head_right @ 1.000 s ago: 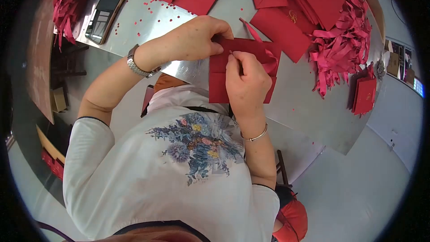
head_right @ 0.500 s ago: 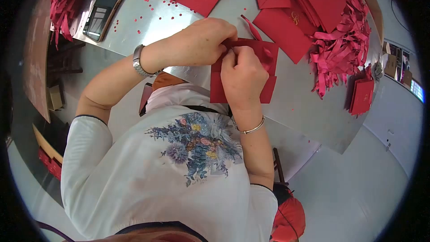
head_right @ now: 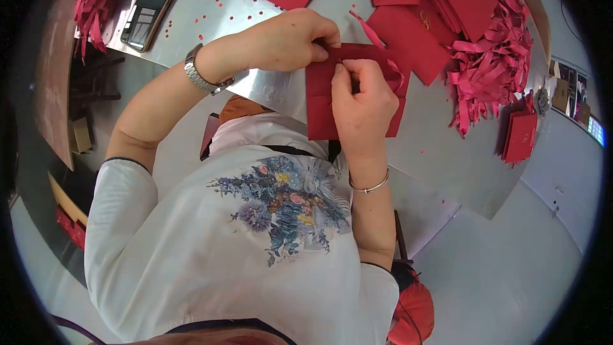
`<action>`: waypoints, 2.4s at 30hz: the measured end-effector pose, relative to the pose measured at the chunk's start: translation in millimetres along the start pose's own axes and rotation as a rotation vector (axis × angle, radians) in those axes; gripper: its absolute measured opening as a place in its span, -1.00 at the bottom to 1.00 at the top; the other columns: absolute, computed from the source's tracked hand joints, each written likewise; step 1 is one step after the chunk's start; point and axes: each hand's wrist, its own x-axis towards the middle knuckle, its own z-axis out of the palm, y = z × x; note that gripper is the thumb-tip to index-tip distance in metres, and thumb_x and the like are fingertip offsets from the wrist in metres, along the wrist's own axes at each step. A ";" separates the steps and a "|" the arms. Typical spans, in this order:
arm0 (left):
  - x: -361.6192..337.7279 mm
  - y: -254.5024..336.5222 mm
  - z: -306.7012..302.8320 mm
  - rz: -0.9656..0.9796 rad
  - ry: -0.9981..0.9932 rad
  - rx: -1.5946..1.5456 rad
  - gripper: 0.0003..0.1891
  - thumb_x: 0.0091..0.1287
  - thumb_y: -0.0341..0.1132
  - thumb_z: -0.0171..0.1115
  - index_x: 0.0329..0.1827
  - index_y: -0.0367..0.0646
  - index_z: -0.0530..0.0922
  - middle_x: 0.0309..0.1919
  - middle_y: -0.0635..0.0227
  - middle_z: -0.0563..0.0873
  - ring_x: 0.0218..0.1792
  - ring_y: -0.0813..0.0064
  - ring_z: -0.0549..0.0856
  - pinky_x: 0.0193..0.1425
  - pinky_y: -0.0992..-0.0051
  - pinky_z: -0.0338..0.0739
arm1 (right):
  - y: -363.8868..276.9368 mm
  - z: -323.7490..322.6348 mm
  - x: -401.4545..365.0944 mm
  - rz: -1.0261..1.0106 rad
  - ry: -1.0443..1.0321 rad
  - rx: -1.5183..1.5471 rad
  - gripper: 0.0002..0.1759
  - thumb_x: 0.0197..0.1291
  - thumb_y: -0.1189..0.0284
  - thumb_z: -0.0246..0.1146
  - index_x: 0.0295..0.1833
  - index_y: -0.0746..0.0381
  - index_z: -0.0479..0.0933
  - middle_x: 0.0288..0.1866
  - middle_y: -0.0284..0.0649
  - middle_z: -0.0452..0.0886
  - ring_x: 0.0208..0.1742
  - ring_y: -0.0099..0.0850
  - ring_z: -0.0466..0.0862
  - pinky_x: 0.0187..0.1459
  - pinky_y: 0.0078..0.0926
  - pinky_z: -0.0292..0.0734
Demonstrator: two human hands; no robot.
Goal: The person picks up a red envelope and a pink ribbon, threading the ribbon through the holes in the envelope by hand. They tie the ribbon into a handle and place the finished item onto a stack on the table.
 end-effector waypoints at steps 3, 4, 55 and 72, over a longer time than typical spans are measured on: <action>0.4 0.2 0.0 0.001 -0.005 -0.021 -0.80 0.19 -0.47 0.19 -0.14 -0.34 0.59 -0.37 0.12 0.68 -0.35 0.31 0.65 -0.23 0.38 0.53 | -0.7 0.9 -0.2 0.114 0.000 0.106 -0.91 0.14 0.54 0.32 -0.28 0.33 0.56 -0.46 -0.21 0.66 -0.51 -0.51 0.62 -0.41 -0.53 0.52; 0.2 0.9 -0.4 -0.013 -0.012 -0.022 -0.81 0.20 -0.47 0.19 -0.14 -0.34 0.59 -0.37 0.13 0.68 -0.35 0.32 0.65 -0.23 0.38 0.53 | -1.0 1.4 -0.3 0.148 0.014 0.115 -0.91 0.14 0.55 0.32 -0.28 0.33 0.56 -0.46 -0.22 0.66 -0.50 -0.54 0.61 -0.41 -0.55 0.52; 60.8 95.8 25.6 -0.001 -0.316 0.062 -0.75 0.15 -0.52 0.30 -0.09 -0.34 0.61 -0.41 0.37 0.66 -0.33 0.62 0.56 -0.21 0.55 0.49 | 25.6 -72.0 -39.2 -0.077 0.391 0.035 -0.93 0.06 0.61 0.34 -0.31 0.30 0.59 -0.39 -0.16 0.66 -0.40 -0.26 0.67 -0.33 -0.42 0.56; 92.3 91.5 86.2 -0.079 -0.378 -0.043 -0.78 0.15 -0.53 0.34 -0.12 -0.32 0.62 -0.37 0.49 0.67 -0.31 0.71 0.57 -0.20 0.63 0.49 | 87.7 -86.1 -51.4 0.119 0.490 0.269 -0.90 0.07 0.63 0.35 -0.27 0.34 0.59 -0.46 -0.23 0.64 -0.51 -0.56 0.60 -0.43 -0.60 0.52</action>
